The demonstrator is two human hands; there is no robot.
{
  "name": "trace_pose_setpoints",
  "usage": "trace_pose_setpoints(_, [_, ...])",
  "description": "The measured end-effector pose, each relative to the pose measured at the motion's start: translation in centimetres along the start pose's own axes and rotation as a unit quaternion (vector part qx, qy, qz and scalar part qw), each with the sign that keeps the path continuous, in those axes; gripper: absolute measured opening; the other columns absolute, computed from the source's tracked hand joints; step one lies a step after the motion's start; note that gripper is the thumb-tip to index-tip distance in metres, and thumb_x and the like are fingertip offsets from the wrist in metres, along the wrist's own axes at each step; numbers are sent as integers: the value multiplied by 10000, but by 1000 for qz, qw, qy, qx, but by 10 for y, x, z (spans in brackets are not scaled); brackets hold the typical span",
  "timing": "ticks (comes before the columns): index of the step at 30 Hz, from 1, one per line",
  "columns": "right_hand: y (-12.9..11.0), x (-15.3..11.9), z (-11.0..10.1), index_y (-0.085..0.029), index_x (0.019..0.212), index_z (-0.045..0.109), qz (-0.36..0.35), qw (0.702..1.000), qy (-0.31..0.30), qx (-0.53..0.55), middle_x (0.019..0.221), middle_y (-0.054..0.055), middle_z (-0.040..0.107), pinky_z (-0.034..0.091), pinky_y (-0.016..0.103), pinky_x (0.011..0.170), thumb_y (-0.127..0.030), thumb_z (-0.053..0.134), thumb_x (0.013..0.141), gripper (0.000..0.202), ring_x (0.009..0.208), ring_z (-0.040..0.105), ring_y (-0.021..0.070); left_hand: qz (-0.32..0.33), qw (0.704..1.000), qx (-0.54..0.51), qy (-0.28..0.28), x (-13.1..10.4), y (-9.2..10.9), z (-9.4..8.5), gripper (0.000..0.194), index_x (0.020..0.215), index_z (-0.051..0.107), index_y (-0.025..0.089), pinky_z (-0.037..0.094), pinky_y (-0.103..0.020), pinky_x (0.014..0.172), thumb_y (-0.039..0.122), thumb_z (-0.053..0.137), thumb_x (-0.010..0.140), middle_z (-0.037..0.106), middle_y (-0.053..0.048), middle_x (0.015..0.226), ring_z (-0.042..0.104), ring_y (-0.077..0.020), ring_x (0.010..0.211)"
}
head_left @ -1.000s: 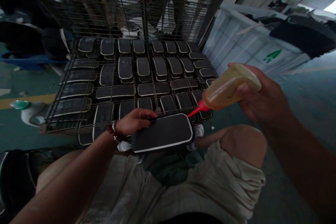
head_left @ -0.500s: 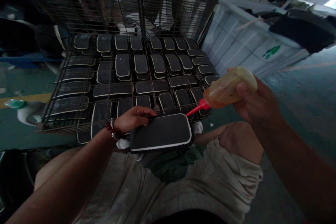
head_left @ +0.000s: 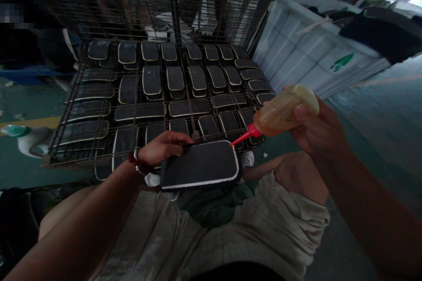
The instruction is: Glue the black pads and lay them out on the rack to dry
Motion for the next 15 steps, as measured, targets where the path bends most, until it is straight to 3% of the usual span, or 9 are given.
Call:
trace_pose_setpoints(3, [3,-2,-2,-240,1058,640,6,999,-32,14,930,27,653,500,459,904,-337,732,733,352,906,632,233,0,1000,-12,14,0,2,-1,289,815,723,148,450,-229,538,62,596,570,703,-56,762,604,-160,598])
trace_pose_setpoints(15, [2,-16,-3,-216,1093,623,3,999,-31,25,986,75,668,484,477,927,-368,692,771,363,1000,623,277,22,997,-30,63,0,4,-8,287,776,729,140,433,-226,496,56,591,539,676,-59,713,590,-169,580])
Point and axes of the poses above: each hand's wrist, its own x-axis towards the middle knuckle, its own z-axis out of the palm, y = z × x, the point moved 3 cm from there along x, towards the middle knuckle
